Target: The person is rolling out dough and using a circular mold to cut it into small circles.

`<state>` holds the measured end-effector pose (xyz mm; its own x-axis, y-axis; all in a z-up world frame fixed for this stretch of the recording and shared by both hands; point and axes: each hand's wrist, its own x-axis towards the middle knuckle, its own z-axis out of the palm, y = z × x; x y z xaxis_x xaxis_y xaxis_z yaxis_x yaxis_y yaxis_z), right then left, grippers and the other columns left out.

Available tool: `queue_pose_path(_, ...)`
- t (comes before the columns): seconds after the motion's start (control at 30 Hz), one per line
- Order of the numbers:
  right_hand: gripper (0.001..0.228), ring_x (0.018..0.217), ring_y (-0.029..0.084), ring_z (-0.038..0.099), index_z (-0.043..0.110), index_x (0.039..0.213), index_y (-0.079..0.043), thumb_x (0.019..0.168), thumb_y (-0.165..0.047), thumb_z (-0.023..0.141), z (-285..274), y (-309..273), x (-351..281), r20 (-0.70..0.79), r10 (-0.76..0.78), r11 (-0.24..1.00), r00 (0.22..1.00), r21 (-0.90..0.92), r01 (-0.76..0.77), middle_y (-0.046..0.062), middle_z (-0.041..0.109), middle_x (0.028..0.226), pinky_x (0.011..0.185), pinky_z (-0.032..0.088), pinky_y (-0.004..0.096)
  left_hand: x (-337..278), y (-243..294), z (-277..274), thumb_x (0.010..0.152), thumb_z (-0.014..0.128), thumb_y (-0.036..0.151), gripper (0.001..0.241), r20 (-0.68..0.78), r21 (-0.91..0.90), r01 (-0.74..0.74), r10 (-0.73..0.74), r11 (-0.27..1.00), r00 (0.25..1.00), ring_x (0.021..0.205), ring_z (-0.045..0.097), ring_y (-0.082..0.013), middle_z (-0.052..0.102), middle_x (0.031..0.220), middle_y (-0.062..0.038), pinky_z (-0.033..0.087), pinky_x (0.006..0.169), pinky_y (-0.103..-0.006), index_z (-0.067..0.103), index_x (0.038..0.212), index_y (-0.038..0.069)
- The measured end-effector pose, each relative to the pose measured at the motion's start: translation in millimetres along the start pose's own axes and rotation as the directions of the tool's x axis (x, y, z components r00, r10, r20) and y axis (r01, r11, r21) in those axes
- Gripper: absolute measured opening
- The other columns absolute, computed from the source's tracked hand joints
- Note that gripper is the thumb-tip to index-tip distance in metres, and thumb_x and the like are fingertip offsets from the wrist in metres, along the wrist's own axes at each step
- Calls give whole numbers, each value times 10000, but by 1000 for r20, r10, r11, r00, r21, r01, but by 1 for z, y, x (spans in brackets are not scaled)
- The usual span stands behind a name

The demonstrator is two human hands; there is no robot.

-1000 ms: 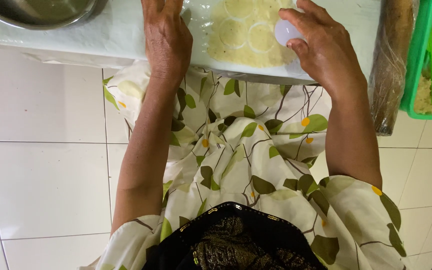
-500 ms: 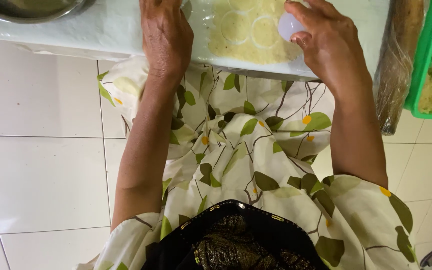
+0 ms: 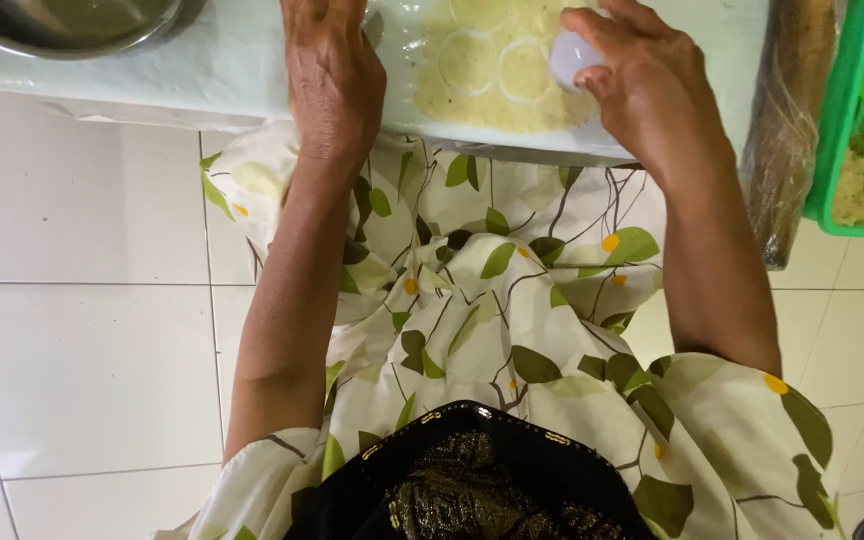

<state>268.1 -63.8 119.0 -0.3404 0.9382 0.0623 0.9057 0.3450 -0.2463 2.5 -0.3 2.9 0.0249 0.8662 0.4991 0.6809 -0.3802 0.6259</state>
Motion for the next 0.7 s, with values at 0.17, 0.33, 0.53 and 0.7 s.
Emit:
queue_pose_path(0.17, 487, 1252, 415, 629, 700, 1382, 38, 898, 66, 750, -2, -4, 2, 25, 8, 1000, 1000, -8, -8, 291, 685, 1345, 1036, 485, 500, 5, 1, -2, 794, 541, -182, 554, -16, 8, -15, 15, 1000, 1000, 1080, 633, -348, 676, 1191, -173, 578, 954, -477, 660, 1273, 70)
queue_pose_path(0.33, 497, 1146, 386, 686, 712, 1360, 39, 870, 79, 786, 1, -1, 3, -39, 1, 1000, 999, -12, -2, 284, 694, 1326, 919, 521, 474, 4, 3, -3, 800, 528, -203, 631, 21, -2, 53, -52, 999, 998, 1230, 612, -389, 595, 1357, -183, 607, 1045, -477, 666, 1332, 106)
queue_pose_path(0.53, 446, 1227, 387, 588, 598, 1450, 42, 1022, -34, 699, -12, 31, -3, 3, -43, 984, 999, 170, 42, 245, 653, 1365, 930, 497, 466, 7, 2, -3, 840, 536, -198, 515, -34, -32, -2, 1, 999, 999, 1243, 595, -385, 578, 1368, -167, 609, 1024, -478, 734, 1236, 64)
queue_pose_path(0.7, 398, 923, 403, 617, 544, 1489, 167, 1107, 96, 628, -25, 63, -32, -133, 31, 991, 991, 132, -13, 365, 583, 1299, 748, 555, 437, 4, 7, -7, 830, 511, -170, 576, 20, -16, 40, -40, 999, 999, 1210, 616, -390, 612, 1348, -188, 615, 1002, -471, 680, 1313, 95)
